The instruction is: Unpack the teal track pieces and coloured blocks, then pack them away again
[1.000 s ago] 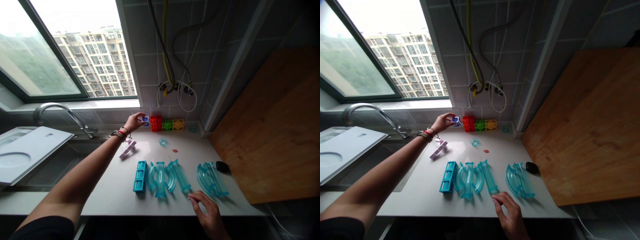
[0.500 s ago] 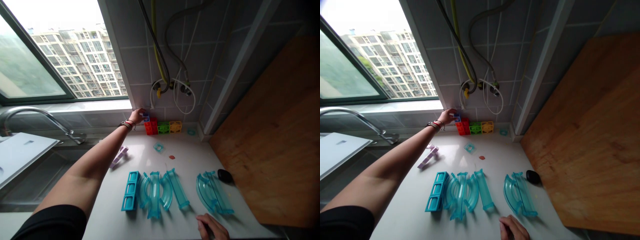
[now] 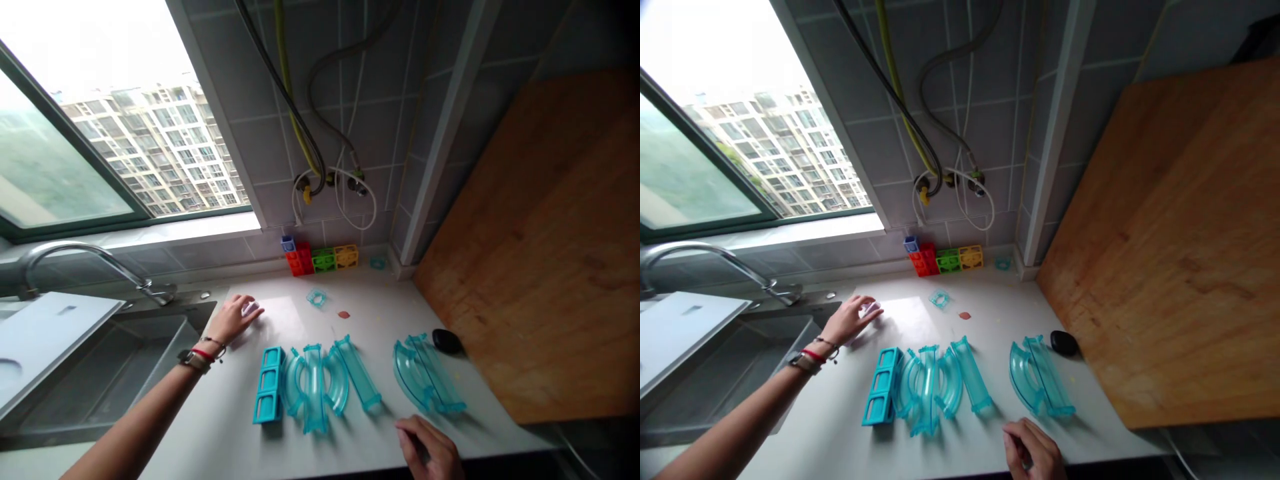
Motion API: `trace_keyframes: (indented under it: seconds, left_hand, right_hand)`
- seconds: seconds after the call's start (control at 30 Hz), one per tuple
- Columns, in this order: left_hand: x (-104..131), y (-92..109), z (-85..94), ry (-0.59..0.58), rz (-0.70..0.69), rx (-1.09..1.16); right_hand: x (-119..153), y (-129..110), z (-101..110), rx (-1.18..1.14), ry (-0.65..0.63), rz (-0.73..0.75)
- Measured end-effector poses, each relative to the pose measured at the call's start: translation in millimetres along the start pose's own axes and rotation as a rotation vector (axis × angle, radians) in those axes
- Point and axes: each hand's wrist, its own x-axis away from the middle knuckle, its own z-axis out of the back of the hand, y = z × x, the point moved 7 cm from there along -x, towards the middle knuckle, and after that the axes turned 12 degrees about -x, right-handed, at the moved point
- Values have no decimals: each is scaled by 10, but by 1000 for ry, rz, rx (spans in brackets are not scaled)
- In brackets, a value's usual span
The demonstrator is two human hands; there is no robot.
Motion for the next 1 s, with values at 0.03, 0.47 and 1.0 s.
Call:
trace_keyframes:
  seconds: [0.03, 0.47, 1.0]
  left_hand:
    - [154, -20, -46, 2, 1, -15]
    - [998, -153, -247, 265, 238, -43]
    - [1712, -245, -417, 448, 437, 120]
  right_hand:
    - [7, 4, -7, -4, -24, 4]
    - [-2021, -683, -1022, 413, -383, -41]
    - [-3572, 292, -972, 943, -607, -326]
